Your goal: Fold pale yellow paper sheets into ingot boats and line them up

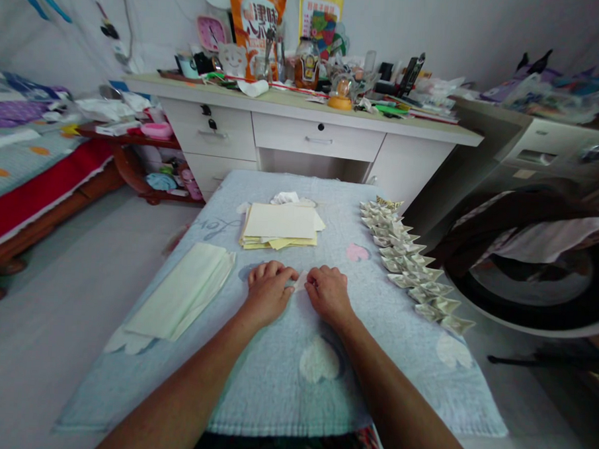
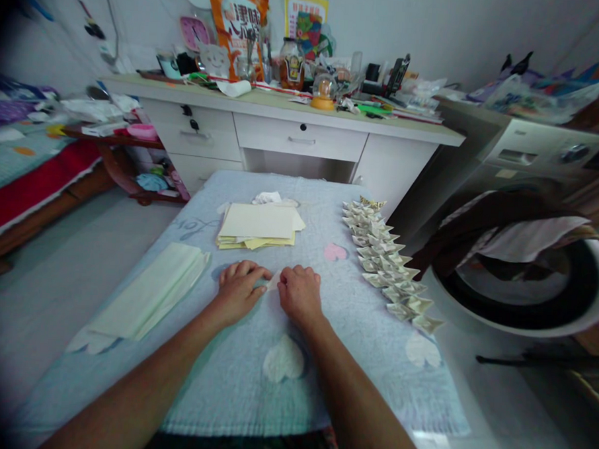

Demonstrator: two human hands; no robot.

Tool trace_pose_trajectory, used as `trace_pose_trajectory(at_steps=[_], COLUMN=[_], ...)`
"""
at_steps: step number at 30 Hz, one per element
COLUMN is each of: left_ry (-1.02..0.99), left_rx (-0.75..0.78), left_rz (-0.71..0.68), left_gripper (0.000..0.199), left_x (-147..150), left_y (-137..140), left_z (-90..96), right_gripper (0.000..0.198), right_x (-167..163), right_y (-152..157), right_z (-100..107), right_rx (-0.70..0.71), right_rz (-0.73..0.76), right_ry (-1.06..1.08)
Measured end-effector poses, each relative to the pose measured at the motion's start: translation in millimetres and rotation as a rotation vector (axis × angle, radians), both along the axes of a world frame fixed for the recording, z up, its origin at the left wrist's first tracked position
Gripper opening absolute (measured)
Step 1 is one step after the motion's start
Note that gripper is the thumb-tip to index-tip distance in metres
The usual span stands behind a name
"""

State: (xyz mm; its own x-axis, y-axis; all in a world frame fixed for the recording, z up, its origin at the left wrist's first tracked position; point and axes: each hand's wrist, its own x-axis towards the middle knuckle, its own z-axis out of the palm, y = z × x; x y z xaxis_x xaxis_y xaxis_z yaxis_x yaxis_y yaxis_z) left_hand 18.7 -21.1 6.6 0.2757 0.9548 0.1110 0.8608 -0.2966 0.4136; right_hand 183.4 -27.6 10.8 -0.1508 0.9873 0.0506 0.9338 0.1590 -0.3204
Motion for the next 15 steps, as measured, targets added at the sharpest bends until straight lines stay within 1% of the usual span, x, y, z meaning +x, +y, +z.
trace_pose_trajectory(at_steps=[4, 8, 11, 15], left_ry=[-0.018, -0.070, -0.084, -0.040], left_rx=[-0.035, -0.055, 0.011, 0.091], left_rz=[-0.014, 0.027, 0.037, -0.013], left_gripper=[0.026, 0.020, 0.017, 0.012], left_x=[-6, -6, -2, 5], left_y=[2, 6, 7, 6], left_z=[1.1, 1.2, -0.3, -4.3], right_gripper=[0.010, 0.010, 0.010, 0.010], right_x=[-1, -1, -2, -3], right_y=[0, -1, -1, -2], right_z=[2, 3, 2, 1], right_rx=[-0.003, 0.001, 0.009, 0.028], right_rz=[-0.009, -0.009, -0.008, -0.015], right_ry=[-0.024, -0.034, -0.031, -0.015])
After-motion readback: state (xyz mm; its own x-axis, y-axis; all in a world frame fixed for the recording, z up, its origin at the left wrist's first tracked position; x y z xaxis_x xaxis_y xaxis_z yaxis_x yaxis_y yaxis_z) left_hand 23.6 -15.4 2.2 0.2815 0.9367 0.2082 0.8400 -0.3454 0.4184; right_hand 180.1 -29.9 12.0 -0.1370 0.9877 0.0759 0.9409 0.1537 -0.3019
